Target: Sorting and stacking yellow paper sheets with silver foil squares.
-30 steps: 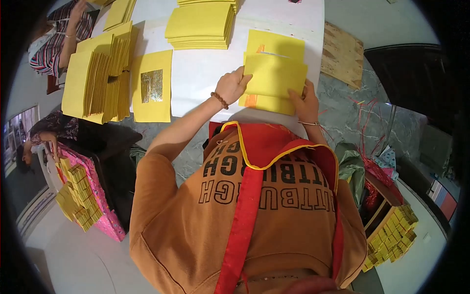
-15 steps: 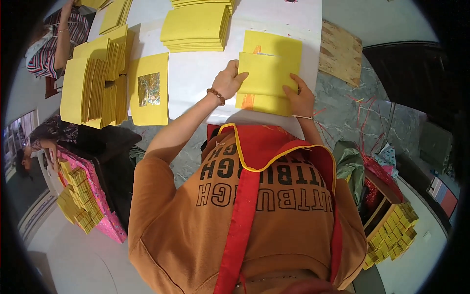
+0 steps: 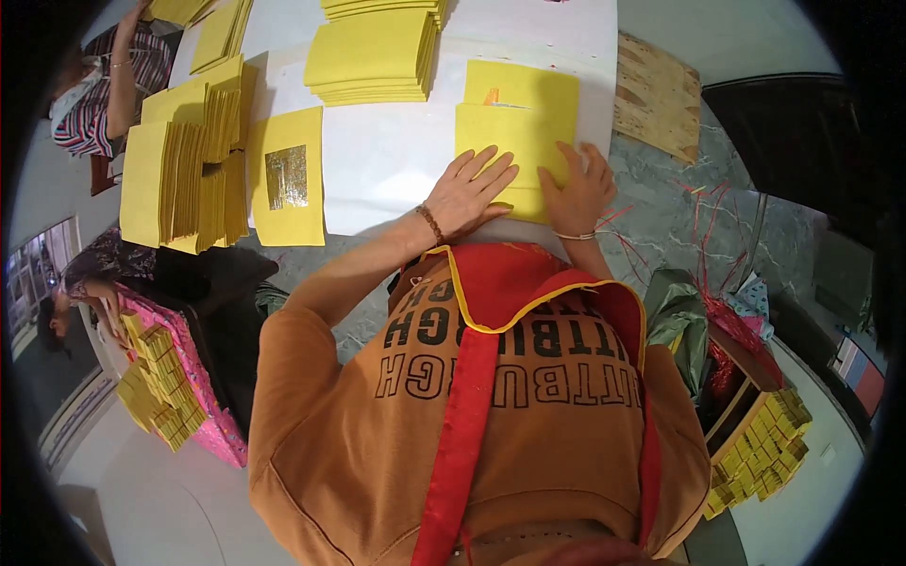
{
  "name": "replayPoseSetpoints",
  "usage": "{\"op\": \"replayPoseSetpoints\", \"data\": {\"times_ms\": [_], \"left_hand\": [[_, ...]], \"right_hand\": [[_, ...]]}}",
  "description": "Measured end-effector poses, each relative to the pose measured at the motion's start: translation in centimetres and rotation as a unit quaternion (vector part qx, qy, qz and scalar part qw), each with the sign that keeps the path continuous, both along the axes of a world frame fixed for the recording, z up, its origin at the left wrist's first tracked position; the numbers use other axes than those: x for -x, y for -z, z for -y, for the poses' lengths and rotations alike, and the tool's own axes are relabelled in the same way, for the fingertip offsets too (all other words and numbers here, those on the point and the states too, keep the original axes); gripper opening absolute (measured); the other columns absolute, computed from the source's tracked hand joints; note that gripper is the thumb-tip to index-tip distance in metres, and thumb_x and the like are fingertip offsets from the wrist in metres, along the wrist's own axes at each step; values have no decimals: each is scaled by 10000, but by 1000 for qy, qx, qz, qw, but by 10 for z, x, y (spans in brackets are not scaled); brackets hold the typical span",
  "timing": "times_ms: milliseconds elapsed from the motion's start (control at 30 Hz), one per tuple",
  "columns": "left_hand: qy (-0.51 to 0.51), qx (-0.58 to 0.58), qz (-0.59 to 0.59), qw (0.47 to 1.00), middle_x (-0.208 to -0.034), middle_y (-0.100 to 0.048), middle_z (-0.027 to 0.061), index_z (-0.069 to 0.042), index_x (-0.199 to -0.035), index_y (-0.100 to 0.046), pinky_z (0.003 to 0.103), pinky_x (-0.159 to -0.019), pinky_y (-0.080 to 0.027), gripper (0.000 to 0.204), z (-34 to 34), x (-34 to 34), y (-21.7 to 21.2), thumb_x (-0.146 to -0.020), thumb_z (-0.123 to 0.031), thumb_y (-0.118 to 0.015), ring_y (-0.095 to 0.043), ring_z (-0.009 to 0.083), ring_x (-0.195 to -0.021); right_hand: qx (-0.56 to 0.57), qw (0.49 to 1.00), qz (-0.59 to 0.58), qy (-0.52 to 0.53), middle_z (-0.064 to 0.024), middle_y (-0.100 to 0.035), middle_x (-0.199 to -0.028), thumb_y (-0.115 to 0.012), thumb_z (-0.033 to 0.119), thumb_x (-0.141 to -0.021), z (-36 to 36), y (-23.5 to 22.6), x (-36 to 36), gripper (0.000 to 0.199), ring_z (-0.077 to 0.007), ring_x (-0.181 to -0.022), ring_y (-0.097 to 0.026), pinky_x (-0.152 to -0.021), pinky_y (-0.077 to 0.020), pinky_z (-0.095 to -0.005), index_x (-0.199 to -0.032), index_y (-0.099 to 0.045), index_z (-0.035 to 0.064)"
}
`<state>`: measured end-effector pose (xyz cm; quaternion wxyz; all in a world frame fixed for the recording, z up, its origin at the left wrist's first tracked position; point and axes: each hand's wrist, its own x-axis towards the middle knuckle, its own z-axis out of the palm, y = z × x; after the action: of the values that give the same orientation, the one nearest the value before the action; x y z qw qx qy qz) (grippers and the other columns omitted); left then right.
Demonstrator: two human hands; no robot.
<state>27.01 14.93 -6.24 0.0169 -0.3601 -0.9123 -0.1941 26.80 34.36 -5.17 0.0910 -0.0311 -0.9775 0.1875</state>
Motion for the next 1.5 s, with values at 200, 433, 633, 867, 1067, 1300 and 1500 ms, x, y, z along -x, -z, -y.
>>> {"op": "replayPoseSetpoints", "data": {"times_ms": [200,433,633,867,1067,1300,1500], "left_hand": [[20,23,21,999,-1361,-396,74,-94,-1306,-409,423,-1034,-270,620,3,1,-3,-776,-313,-643,-324,271,-1280],[30,45,-47,997,-1217,-482,112,-40,-1286,-426,397,-907,-369,549,-6,13,-8,-771,-171,-562,-447,282,-1128],[-18,120,-143,982,-1015,-511,95,-12,-1182,-492,329,-760,-423,461,-33,30,-11,-740,-139,-507,-500,231,-949],[-1,34,-87,996,-855,-566,10,-131,-1055,-604,326,-683,-431,356,6,71,-85,-699,-139,-591,-532,198,-837],[-156,30,-281,946,-1111,-568,-5,-262,-1189,-550,378,-820,-368,490,115,126,-71,-731,-90,-576,-499,221,-1019],[-186,148,-153,959,-1163,-542,-5,-274,-1240,-494,380,-872,-354,515,155,142,-36,-766,-87,-568,-491,214,-1058],[-192,212,-55,957,-1320,-409,56,-283,-1338,-359,422,-991,-308,651,156,140,-23,-758,-89,-581,-372,271,-1212]], "right_hand": [[-112,954,7,-279,-71,-347,-1399,-570,444,-793,-12,20,-20,572,-224,-1288,-326,-984,-159,-643,-1277,-457,160],[-74,972,49,-219,-85,-299,-1428,-483,485,-843,-24,24,-35,634,-253,-1323,-275,-983,-120,-662,-1347,-364,120],[-54,985,-27,-164,-164,-253,-1437,-526,554,-793,-21,43,-39,776,-292,-1320,-273,-974,-124,-665,-1364,-304,79],[89,992,-24,-91,-200,-258,-1427,-635,607,-667,-22,33,-36,1005,-311,-1307,-292,-986,-113,-653,-1384,-213,43],[-21,991,-6,-131,-118,-288,-1433,-654,580,-658,-26,44,-39,884,-274,-1320,-272,-994,-116,-638,-1341,-356,106],[-15,992,20,-124,-108,-309,-1420,-668,568,-650,-27,42,-36,783,-265,-1315,-278,-991,-131,-618,-1286,-452,164],[3,992,19,-125,-103,-311,-1419,-671,564,-644,-26,45,-35,783,-259,-1320,-272,-997,-113,-610,-1286,-454,171]]}}
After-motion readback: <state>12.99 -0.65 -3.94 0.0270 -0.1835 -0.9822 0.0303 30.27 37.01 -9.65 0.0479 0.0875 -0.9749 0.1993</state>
